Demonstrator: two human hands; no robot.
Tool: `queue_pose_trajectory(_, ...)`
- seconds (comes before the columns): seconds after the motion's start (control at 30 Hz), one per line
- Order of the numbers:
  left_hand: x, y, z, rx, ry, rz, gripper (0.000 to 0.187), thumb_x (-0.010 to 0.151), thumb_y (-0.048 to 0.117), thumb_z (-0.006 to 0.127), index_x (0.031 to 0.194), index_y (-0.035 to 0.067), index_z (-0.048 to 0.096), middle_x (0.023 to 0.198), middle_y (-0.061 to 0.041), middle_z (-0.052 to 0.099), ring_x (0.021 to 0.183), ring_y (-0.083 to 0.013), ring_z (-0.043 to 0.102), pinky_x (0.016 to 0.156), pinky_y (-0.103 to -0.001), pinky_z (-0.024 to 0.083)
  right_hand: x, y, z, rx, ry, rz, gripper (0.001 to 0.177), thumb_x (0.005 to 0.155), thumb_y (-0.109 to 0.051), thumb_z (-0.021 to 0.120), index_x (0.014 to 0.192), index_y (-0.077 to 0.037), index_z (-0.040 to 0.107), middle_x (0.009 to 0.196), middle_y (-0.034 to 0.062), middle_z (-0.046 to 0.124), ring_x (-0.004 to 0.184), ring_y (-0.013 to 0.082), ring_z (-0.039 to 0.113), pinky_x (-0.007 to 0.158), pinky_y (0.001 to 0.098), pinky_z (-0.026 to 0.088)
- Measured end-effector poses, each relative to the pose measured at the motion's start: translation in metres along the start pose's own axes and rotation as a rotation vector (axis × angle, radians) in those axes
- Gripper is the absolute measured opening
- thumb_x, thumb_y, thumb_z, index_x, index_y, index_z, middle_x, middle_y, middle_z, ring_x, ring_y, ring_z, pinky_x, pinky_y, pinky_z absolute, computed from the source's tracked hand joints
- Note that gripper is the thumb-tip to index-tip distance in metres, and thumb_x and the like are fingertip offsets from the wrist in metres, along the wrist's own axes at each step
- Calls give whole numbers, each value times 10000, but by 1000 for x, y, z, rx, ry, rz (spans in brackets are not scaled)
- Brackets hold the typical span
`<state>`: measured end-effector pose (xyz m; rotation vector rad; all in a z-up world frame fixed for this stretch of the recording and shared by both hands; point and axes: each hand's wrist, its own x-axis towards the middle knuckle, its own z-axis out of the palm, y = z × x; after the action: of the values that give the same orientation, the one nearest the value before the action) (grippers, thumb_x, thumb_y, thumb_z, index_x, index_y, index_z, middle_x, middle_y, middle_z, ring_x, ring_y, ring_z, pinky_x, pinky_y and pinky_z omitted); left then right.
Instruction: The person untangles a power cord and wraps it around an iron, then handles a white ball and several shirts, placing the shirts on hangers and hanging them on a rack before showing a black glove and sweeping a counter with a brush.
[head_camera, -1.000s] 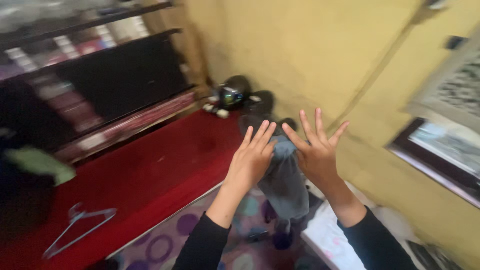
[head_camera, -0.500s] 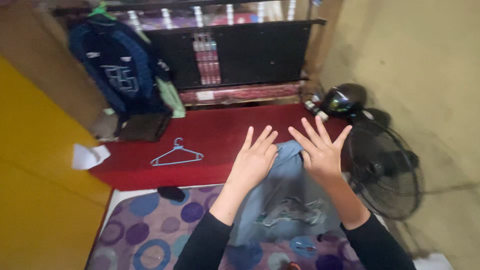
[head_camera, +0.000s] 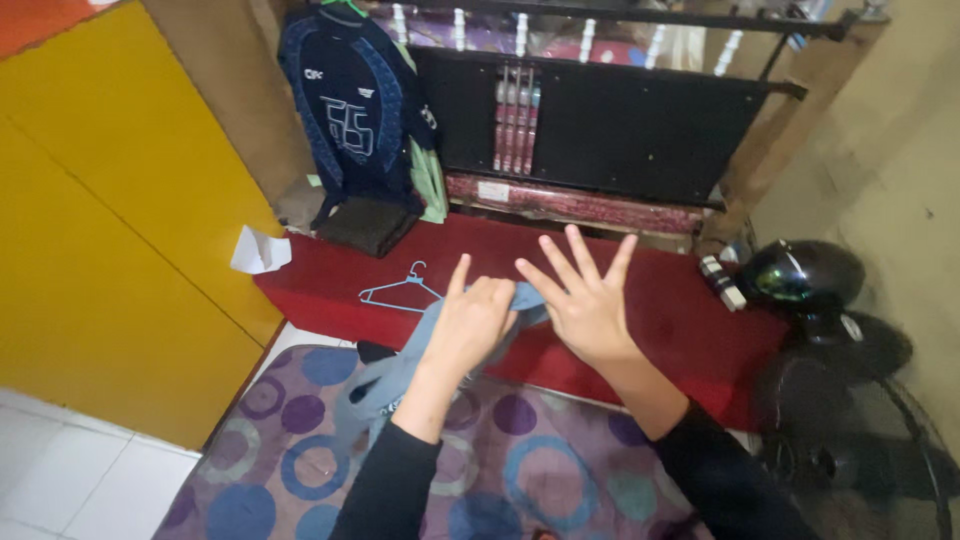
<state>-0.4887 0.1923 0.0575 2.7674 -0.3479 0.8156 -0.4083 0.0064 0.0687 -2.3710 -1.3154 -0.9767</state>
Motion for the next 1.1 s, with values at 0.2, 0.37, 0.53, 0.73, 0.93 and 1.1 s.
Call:
queue_pose_trajectory(0.2,-4,-20,9,64,117,-140,292,828,182,727,1062,58,604,864,-86,637,885,-272,653,1146,-555,348,26,7,24,56,-99,-59,659,808,-296,741,1449,-297,591,1564,88,484,1520,371,317,1115,856,55)
queue_pose_trajectory(0.37,-17,-27,15,78,201,-257,250,859,197,715,1029,52,605,884,-88,661,904,-274,661,1073,-517,403,37,10,35,218,-57,-161,729,806,-502,756,1444,-204,567,1536,126,464,1492,401,290,1055,886,33)
queue_pose_trajectory(0.53,-32,-38,1,111,303,-388,244,882,203,716,1032,42,609,888,-107,667,917,-286,662,1033,-500,420,44,1,62,298,-90,-216,618,789,-467,762,1326,-181,649,1518,120,494,1495,393,293,1067,876,14)
queue_pose_trajectory(0.73,-52,-63,-19,111,271,-542,238,879,190,709,1038,50,601,898,-123,670,944,-299,657,1040,-499,414,57,-17,114,461,-207,-159,245,834,-195,692,1074,-162,733,1449,76,620,1471,325,421,1149,803,-3)
queue_pose_trajectory(0.93,-66,-109,-39,58,297,-626,263,851,138,699,1076,45,599,923,-143,674,972,-310,649,1027,-484,417,89,-42,163,941,-234,71,244,956,-44,570,1182,-64,659,1097,116,694,1105,332,632,1212,682,85)
queue_pose_trajectory(1.1,-68,-162,-62,-33,237,-553,238,815,148,728,1006,74,606,893,-98,676,959,-286,661,979,-474,426,143,-74,197,1046,-162,94,150,989,-28,526,1065,-93,638,903,91,712,904,328,706,1211,561,345)
